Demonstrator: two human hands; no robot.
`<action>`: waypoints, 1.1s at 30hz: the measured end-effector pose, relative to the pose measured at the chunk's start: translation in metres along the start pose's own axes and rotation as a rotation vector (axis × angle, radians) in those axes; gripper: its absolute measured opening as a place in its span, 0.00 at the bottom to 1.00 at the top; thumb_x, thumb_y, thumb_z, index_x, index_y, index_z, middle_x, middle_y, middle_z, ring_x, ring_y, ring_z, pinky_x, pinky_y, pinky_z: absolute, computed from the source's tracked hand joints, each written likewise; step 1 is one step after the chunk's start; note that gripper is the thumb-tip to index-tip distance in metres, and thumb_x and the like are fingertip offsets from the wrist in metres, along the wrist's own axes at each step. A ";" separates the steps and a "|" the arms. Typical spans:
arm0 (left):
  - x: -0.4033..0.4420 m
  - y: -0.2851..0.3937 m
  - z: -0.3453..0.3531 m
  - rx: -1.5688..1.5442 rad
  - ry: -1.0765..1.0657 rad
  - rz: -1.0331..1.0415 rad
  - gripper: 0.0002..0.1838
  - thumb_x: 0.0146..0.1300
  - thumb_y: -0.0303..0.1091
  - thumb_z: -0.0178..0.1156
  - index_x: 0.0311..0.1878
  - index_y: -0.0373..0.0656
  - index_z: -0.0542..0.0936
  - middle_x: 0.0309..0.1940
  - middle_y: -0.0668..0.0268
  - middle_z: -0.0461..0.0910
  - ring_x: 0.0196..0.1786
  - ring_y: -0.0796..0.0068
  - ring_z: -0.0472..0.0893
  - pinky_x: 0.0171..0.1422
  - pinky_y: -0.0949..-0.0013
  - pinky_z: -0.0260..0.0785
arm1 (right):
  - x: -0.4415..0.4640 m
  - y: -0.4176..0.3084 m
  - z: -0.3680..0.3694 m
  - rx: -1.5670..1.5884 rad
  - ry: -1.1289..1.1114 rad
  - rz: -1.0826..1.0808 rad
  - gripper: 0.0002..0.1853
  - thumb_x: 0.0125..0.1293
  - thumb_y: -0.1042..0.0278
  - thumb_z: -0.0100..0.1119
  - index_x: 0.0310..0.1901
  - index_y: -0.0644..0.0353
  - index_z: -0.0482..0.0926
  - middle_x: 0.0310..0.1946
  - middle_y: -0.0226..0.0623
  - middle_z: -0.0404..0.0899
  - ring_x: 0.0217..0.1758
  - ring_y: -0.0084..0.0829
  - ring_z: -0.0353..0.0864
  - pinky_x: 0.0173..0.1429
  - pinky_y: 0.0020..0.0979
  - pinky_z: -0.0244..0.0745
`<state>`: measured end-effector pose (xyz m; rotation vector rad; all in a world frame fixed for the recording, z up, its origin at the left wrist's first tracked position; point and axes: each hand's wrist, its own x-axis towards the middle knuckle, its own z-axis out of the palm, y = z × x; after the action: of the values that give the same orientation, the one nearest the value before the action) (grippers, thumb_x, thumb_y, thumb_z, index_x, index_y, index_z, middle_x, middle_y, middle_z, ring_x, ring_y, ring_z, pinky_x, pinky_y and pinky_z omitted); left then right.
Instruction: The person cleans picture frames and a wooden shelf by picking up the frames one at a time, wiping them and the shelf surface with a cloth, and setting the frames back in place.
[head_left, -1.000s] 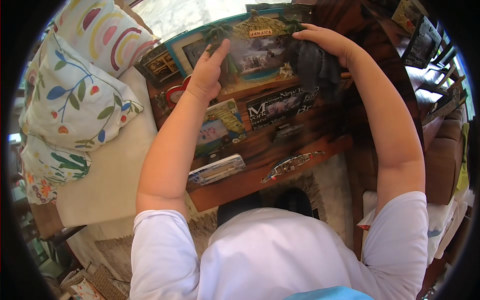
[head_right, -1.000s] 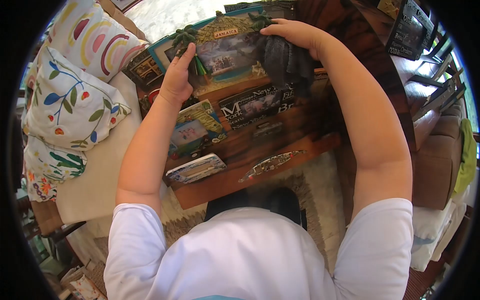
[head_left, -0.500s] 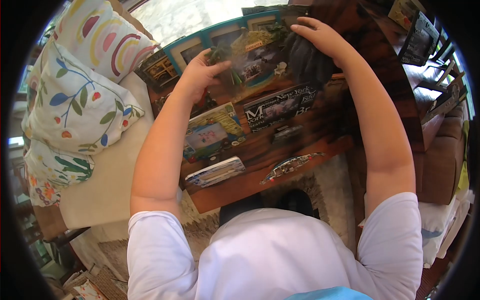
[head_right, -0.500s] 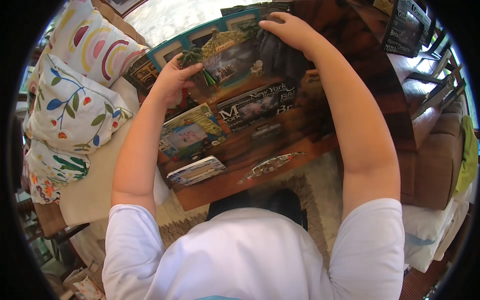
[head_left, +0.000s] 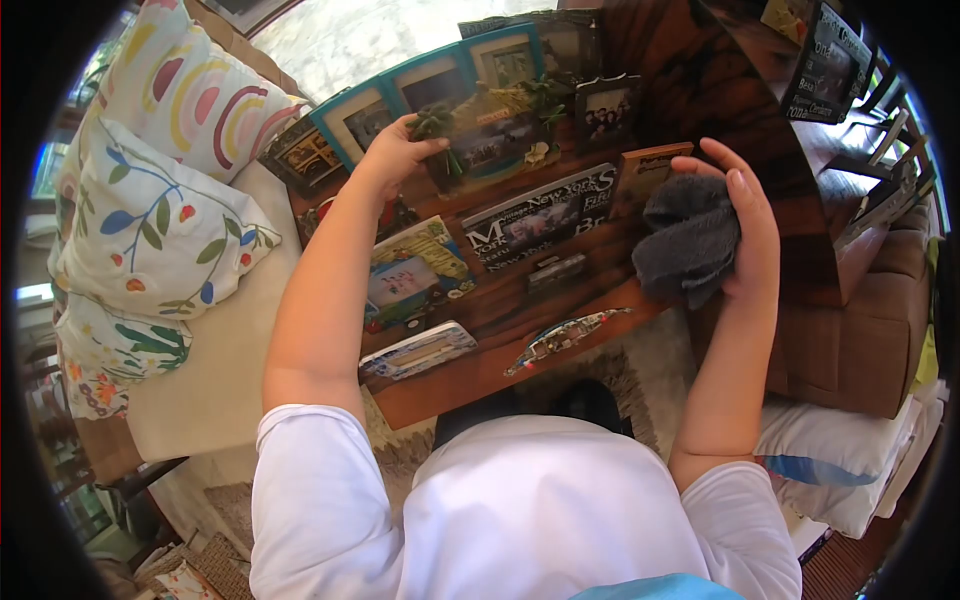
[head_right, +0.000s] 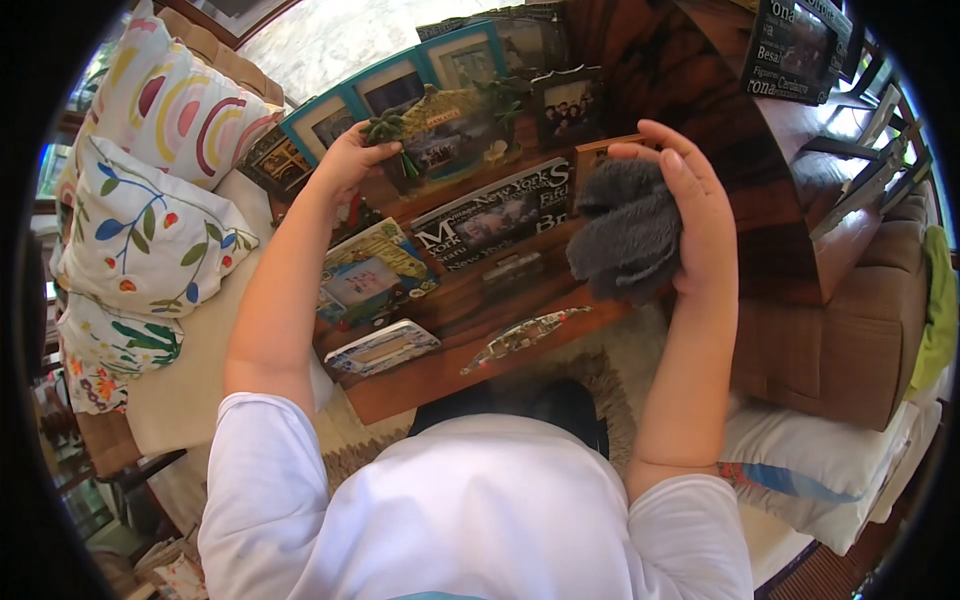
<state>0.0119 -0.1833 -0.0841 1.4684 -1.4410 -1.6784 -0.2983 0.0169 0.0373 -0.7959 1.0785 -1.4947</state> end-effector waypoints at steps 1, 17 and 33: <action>0.005 -0.004 0.000 -0.001 0.011 -0.009 0.18 0.56 0.31 0.66 0.49 0.52 0.75 0.41 0.79 0.79 0.45 0.84 0.75 0.45 0.70 0.64 | -0.004 0.002 -0.002 0.019 -0.014 0.005 0.21 0.69 0.61 0.49 0.58 0.66 0.66 0.46 0.46 0.78 0.44 0.31 0.80 0.48 0.31 0.77; 0.000 -0.004 0.019 -0.350 0.028 -0.090 0.21 0.56 0.15 0.59 0.52 0.40 0.71 0.46 0.59 0.76 0.48 0.62 0.78 0.51 0.57 0.74 | -0.012 0.016 0.001 0.135 -0.052 0.035 0.19 0.68 0.64 0.49 0.56 0.66 0.68 0.44 0.45 0.78 0.44 0.30 0.81 0.48 0.30 0.78; -0.009 -0.006 0.033 -0.241 0.310 -0.159 0.27 0.54 0.22 0.64 0.58 0.40 0.69 0.52 0.57 0.73 0.53 0.63 0.75 0.53 0.58 0.71 | -0.015 0.024 -0.007 0.117 -0.024 0.038 0.18 0.69 0.63 0.49 0.55 0.65 0.70 0.42 0.43 0.79 0.43 0.28 0.80 0.47 0.29 0.77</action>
<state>-0.0138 -0.1613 -0.0901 1.6506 -0.9469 -1.5659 -0.2929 0.0326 0.0136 -0.7062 0.9742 -1.4984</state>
